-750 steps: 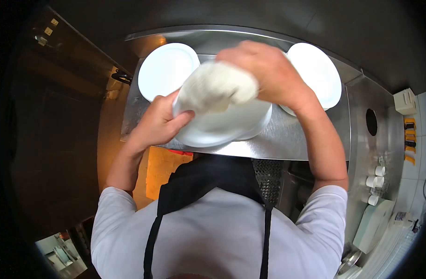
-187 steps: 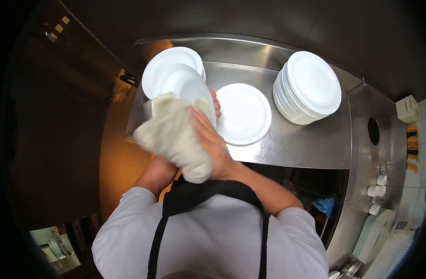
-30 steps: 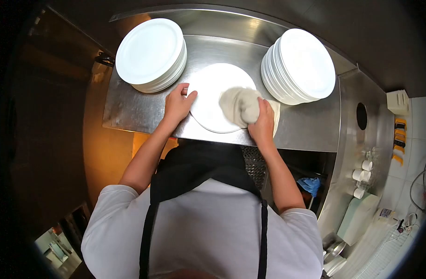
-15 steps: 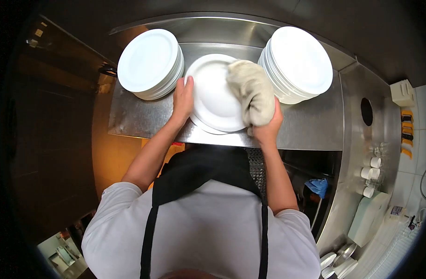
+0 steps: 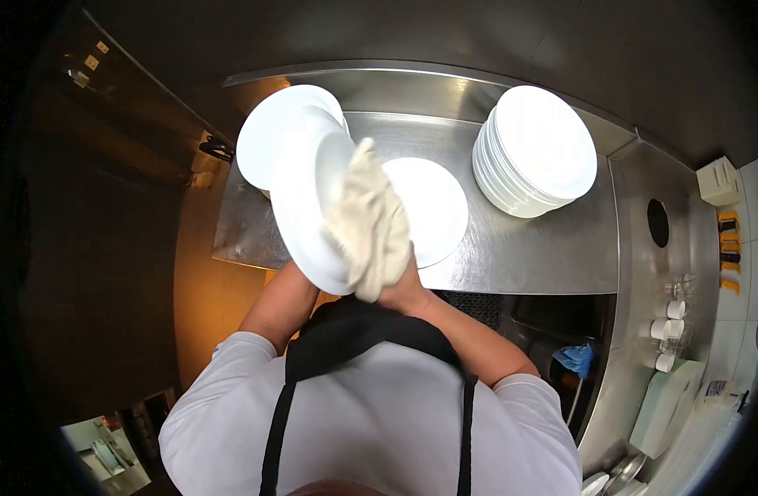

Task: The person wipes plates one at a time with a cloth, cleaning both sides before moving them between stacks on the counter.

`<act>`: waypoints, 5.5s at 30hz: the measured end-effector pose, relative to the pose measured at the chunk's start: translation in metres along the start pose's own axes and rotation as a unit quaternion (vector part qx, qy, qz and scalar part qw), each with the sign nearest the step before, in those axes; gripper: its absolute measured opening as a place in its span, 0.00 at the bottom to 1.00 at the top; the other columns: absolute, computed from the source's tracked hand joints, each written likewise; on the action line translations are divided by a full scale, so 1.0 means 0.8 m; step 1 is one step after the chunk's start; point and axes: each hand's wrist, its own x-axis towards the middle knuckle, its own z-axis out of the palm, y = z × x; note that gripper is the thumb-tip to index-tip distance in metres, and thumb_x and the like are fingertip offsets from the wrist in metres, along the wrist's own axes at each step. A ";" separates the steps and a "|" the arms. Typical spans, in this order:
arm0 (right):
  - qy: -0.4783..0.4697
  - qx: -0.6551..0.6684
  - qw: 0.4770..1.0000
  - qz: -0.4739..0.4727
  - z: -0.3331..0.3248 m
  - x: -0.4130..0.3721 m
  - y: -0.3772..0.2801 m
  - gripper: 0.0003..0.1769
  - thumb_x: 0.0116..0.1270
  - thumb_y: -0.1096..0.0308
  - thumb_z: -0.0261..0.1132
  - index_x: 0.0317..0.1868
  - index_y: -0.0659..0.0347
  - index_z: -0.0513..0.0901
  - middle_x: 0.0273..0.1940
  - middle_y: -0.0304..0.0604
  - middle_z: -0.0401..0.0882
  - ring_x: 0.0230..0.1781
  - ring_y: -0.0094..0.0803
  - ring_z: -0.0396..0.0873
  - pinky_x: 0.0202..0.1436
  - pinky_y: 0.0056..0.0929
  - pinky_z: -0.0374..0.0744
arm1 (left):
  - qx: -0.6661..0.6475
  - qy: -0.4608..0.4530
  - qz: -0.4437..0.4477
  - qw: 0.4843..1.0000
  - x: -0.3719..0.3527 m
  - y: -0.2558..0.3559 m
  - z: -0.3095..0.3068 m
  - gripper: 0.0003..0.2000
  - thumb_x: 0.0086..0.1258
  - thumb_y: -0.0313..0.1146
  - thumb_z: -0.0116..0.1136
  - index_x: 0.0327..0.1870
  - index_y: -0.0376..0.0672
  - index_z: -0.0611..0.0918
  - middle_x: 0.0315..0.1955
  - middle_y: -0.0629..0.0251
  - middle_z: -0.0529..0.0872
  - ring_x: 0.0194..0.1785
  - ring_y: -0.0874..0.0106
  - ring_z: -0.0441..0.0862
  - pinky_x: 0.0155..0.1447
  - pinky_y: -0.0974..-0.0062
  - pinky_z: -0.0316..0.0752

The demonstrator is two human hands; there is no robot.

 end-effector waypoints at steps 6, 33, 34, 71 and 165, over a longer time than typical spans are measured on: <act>-0.053 -0.061 0.981 0.174 -0.016 0.065 0.013 0.35 0.58 0.62 0.76 0.64 0.66 0.76 0.62 0.55 0.81 0.62 0.43 0.82 0.64 0.37 0.78 | -0.021 -0.004 -0.036 0.999 -0.032 -0.015 -0.001 0.27 0.83 0.54 0.41 0.43 0.34 0.78 0.35 0.46 0.83 0.42 0.56 0.80 0.50 0.58 0.73; 0.280 0.099 0.934 0.198 -0.055 0.050 0.070 0.22 0.73 0.70 0.61 0.65 0.67 0.74 0.59 0.45 0.80 0.56 0.36 0.81 0.62 0.35 0.81 | 0.412 0.170 0.297 0.844 0.065 0.239 -0.010 0.20 0.70 0.50 0.68 0.38 0.40 0.81 0.27 0.53 0.86 0.31 0.61 0.86 0.38 0.65 0.79; 0.295 0.179 0.917 0.200 -0.062 0.064 0.072 0.22 0.74 0.70 0.59 0.65 0.67 0.74 0.59 0.45 0.80 0.56 0.36 0.82 0.61 0.34 0.82 | 0.341 0.125 0.315 0.877 0.052 0.258 -0.006 0.23 0.63 0.44 0.77 0.50 0.39 0.80 0.30 0.57 0.89 0.33 0.67 0.88 0.37 0.70 0.80; 0.272 0.141 0.930 0.204 -0.143 0.099 0.051 0.26 0.66 0.74 0.73 0.63 0.68 0.76 0.56 0.45 0.81 0.54 0.35 0.81 0.60 0.34 0.80 | -0.057 0.244 0.016 0.968 -0.046 0.141 -0.206 0.32 0.63 0.15 0.56 0.71 0.36 0.65 0.60 0.49 0.79 0.61 0.59 0.80 0.64 0.65 0.78; 0.100 0.043 0.982 0.157 -0.025 0.000 0.008 0.39 0.51 0.67 0.77 0.64 0.70 0.73 0.59 0.51 0.76 0.60 0.39 0.76 0.67 0.36 0.72 | 0.127 0.033 -0.073 0.989 0.002 -0.045 0.040 0.24 0.80 0.51 0.51 0.55 0.33 0.77 0.46 0.56 0.83 0.49 0.67 0.80 0.54 0.66 0.76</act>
